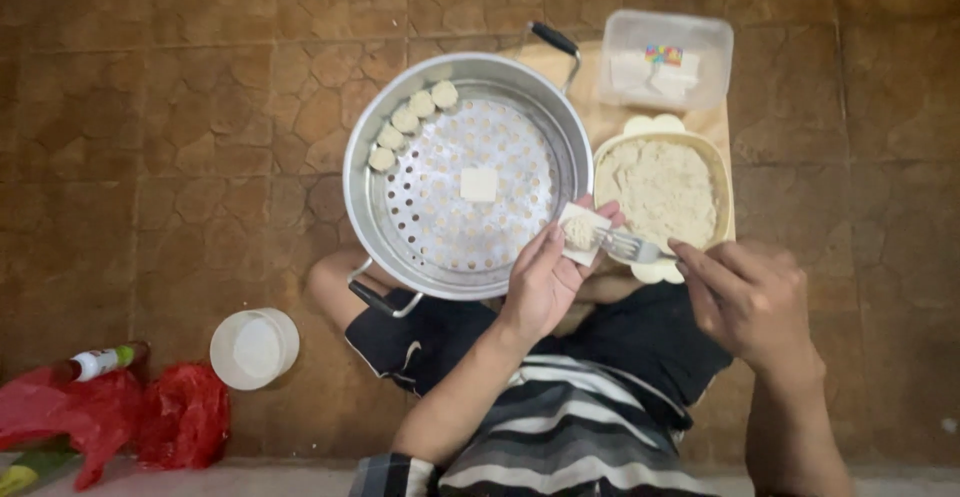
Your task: Assembling dumplings by placing filling onto wrappers using a fork and arranging them in a steamer tray.
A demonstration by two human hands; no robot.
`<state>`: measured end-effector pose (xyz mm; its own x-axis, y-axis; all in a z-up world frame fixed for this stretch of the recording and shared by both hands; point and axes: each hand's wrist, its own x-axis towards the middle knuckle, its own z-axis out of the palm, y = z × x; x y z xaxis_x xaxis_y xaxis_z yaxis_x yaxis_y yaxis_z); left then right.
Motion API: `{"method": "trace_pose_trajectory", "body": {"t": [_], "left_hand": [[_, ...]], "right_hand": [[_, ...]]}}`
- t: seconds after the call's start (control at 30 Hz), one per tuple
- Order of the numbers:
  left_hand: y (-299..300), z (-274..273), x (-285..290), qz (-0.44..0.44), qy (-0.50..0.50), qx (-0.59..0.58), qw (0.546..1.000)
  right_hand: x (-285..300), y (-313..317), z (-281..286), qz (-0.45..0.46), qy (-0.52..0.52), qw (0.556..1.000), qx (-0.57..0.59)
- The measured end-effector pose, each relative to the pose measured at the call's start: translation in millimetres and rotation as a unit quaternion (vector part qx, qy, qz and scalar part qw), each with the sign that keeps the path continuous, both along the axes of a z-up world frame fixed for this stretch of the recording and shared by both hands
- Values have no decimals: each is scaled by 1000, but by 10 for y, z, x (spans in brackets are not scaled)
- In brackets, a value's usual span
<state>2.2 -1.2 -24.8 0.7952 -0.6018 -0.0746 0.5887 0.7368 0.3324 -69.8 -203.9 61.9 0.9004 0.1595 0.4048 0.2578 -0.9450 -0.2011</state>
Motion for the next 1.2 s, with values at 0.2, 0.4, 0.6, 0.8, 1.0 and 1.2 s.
{"method": "trace_pose_trajectory", "body": {"t": [0.2,0.4,0.6,0.8,1.0,1.2], "left_hand": [[-29,193,66,7,-26,34,999],[-54,305,114,11,-47,28,998],[-46,349,105,40,-45,36,998],[50,249,79,10,-60,35,998],[145,154,92,-26,-76,38,996],[157,64,99,-31,-116,23,992]], "right_hand": [[-69,-18,2,-14,-3,999,-42],[-49,20,67,-30,-19,999,-25],[-77,-25,-1,-34,-7,999,-2],[-49,51,19,-25,-18,1000,8],[-19,47,6,-10,-21,1000,15],[35,96,38,2,-24,1000,19]]}}
